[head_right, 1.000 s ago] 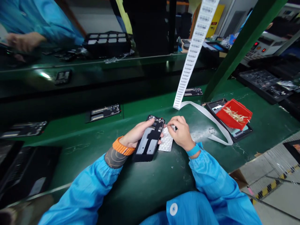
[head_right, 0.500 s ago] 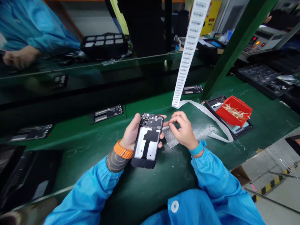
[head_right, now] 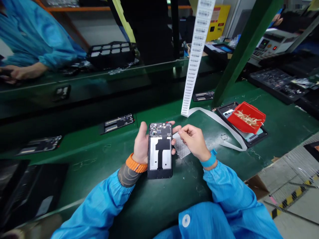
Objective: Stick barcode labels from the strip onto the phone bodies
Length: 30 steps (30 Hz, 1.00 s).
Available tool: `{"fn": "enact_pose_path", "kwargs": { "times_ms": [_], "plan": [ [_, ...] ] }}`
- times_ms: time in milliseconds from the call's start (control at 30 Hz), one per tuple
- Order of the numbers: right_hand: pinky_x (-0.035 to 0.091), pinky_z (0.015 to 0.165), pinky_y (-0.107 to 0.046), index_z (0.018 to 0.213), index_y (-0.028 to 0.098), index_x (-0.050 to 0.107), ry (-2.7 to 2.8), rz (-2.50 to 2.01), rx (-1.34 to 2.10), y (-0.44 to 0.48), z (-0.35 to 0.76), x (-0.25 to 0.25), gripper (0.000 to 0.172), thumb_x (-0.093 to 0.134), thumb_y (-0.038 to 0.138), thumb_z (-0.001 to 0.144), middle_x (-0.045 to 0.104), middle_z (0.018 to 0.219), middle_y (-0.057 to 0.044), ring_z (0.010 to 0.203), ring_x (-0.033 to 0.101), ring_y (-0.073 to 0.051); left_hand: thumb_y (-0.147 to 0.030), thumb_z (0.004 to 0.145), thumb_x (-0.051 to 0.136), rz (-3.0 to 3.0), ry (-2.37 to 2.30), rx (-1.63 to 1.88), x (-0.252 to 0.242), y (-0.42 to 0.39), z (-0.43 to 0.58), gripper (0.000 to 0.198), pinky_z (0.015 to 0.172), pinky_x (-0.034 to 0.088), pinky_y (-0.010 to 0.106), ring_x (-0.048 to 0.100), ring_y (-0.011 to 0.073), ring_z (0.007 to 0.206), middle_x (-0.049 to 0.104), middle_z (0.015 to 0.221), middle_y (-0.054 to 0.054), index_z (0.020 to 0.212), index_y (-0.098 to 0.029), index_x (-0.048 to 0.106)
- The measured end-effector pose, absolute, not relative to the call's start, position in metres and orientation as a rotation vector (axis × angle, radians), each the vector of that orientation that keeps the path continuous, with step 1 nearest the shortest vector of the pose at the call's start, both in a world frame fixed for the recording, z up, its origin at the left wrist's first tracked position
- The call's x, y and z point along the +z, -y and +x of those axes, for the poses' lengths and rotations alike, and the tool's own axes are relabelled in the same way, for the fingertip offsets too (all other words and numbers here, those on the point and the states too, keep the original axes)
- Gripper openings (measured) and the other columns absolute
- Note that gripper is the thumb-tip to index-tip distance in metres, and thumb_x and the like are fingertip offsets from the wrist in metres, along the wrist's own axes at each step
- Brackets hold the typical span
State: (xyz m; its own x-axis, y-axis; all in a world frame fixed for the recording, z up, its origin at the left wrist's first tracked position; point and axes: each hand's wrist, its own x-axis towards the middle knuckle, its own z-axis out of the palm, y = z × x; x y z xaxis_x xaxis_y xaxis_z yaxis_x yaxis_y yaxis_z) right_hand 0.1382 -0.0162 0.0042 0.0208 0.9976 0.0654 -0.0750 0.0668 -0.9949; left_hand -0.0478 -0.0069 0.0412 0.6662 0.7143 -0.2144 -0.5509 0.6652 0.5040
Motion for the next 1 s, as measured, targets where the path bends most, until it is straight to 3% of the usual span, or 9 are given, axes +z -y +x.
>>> {"fn": "enact_pose_path", "kwargs": {
  "times_ms": [67,167,333,467,667,1000],
  "plan": [
    [0.033,0.046,-0.024,0.071,0.020,0.061,1.206,-1.076,1.157,0.019,0.139,0.008,0.027,0.070,0.041,0.085,0.049,0.053,0.005,0.048,0.042,-0.010,-0.074,0.090,0.035,0.413,-0.476,0.766,0.041,0.004,-0.047,0.076,0.072,0.056,0.044,0.068,0.0253,0.082,0.066,0.126,0.017,0.138,-0.018,0.055],
    [0.030,0.046,-0.024,0.069,0.020,0.058,1.364,-1.014,1.287,0.024,0.137,0.017,0.029,0.068,0.041,0.086,0.047,0.053,0.005,0.049,0.040,-0.010,-0.062,0.092,0.047,0.414,-0.622,0.794,0.037,0.000,-0.043,0.059,0.064,0.054,0.032,0.066,0.0192,0.071,0.072,0.102,0.013,0.124,-0.014,0.062],
    [0.030,0.045,-0.024,0.069,0.021,0.052,1.545,-0.968,1.629,0.032,0.125,0.027,0.031,0.061,0.042,0.090,0.044,0.054,0.006,0.047,0.039,-0.009,-0.059,0.080,0.071,0.459,-0.776,0.832,0.026,0.004,-0.026,0.048,0.056,0.049,0.023,0.058,0.0119,0.057,0.061,0.069,0.000,0.095,-0.014,0.066],
    [0.029,0.042,-0.023,0.068,0.021,0.049,1.483,-0.919,1.721,0.033,0.119,0.025,0.035,0.063,0.046,0.088,0.043,0.057,0.006,0.045,0.038,-0.008,-0.063,0.078,0.072,0.504,-0.856,0.842,0.029,0.010,-0.019,0.050,0.054,0.047,0.023,0.055,0.0109,0.055,0.057,0.066,-0.001,0.083,-0.014,0.064],
    [0.029,0.041,-0.021,0.066,0.021,0.047,1.443,-0.927,1.704,0.032,0.117,0.026,0.039,0.066,0.050,0.085,0.042,0.053,0.007,0.043,0.037,-0.007,-0.065,0.080,0.068,0.559,-0.917,0.861,0.033,0.012,-0.019,0.051,0.054,0.047,0.025,0.055,0.0121,0.057,0.056,0.068,0.000,0.086,-0.015,0.063],
    [0.027,0.042,-0.023,0.062,0.022,0.046,1.455,-1.003,1.604,0.034,0.115,0.023,0.031,0.062,0.035,0.084,0.044,0.047,0.007,0.042,0.035,-0.008,-0.061,0.083,0.067,0.598,-0.962,0.900,0.036,0.014,-0.017,0.047,0.055,0.046,0.022,0.055,0.0104,0.060,0.056,0.070,0.000,0.084,-0.014,0.062]
  ]
}}
